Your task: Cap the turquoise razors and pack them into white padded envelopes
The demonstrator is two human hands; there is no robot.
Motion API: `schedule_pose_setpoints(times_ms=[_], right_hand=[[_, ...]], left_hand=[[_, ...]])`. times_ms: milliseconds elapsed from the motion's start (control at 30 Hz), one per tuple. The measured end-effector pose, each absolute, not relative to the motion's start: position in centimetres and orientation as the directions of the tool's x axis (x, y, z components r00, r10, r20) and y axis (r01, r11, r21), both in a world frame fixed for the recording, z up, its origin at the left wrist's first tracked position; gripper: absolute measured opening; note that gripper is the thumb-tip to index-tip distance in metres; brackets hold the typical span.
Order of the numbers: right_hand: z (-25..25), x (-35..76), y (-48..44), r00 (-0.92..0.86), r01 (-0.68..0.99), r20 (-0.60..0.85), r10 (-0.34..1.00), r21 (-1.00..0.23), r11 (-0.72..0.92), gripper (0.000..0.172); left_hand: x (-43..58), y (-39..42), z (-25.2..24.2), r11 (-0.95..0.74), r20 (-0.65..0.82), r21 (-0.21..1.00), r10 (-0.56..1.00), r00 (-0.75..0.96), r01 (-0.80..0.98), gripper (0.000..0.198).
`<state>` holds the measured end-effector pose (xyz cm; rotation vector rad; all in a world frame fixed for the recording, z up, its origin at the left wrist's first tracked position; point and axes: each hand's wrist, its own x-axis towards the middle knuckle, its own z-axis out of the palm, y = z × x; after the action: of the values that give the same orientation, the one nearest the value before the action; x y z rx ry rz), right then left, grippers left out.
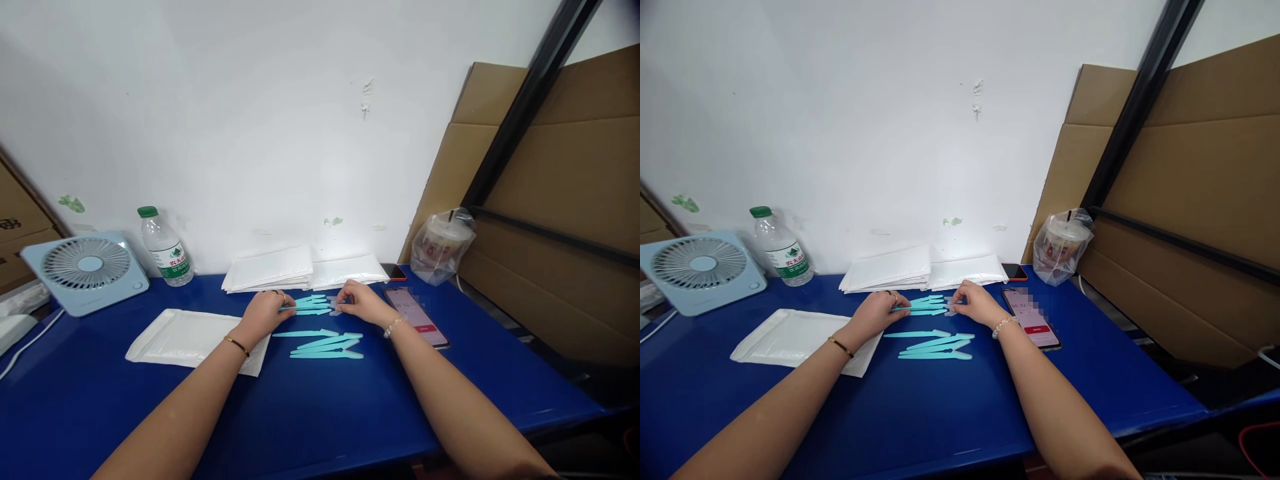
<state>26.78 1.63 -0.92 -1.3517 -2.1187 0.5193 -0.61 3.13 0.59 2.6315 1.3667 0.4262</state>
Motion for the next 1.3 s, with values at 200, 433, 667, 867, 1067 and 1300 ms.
schedule_pose_setpoints(times_ms=[200, 433, 667, 867, 1067, 1300], right_hand=[[-0.1, 26.3, 0.6, -0.366, 0.684, 0.281, 0.887, -0.565, 0.461, 0.013], [0.0, 25.1, -0.6, -0.543, 0.592, 0.094, 0.834, -0.662, 0.460, 0.022], [-0.8, 25.9, 1.0, -0.393, 0.608, 0.177, 0.902, -0.686, 0.400, 0.019], [-0.2, 26.9, 0.8, -0.334, 0.687, 0.234, 0.913, -0.602, 0.406, 0.010], [1.2, 27.6, -1.1, -0.534, 0.708, -0.055, 0.844, -0.575, 0.410, 0.007], [0.5, 25.9, -1.0, -0.587, 0.680, 0.037, 0.809, -0.520, 0.517, 0.002]], left_hand=[[0.1, 1.3, 1.1, -0.693, 0.060, 0.315, 0.696, 0.716, 0.648, 0.027], [1.0, 1.1, 0.4, -0.623, 0.032, 0.368, 0.750, 0.660, 0.690, 0.020], [0.0, 2.7, 0.7, -0.566, 0.143, 0.339, 0.820, 0.554, 0.751, 0.019], [-0.7, 3.2, 0.1, -0.543, 0.191, 0.359, 0.839, 0.509, 0.760, 0.029], [0.2, 1.5, 1.0, -0.578, 0.132, 0.403, 0.804, 0.580, 0.710, 0.027], [1.5, 0.3, 0.7, -0.658, 0.024, 0.385, 0.708, 0.706, 0.647, 0.023]])
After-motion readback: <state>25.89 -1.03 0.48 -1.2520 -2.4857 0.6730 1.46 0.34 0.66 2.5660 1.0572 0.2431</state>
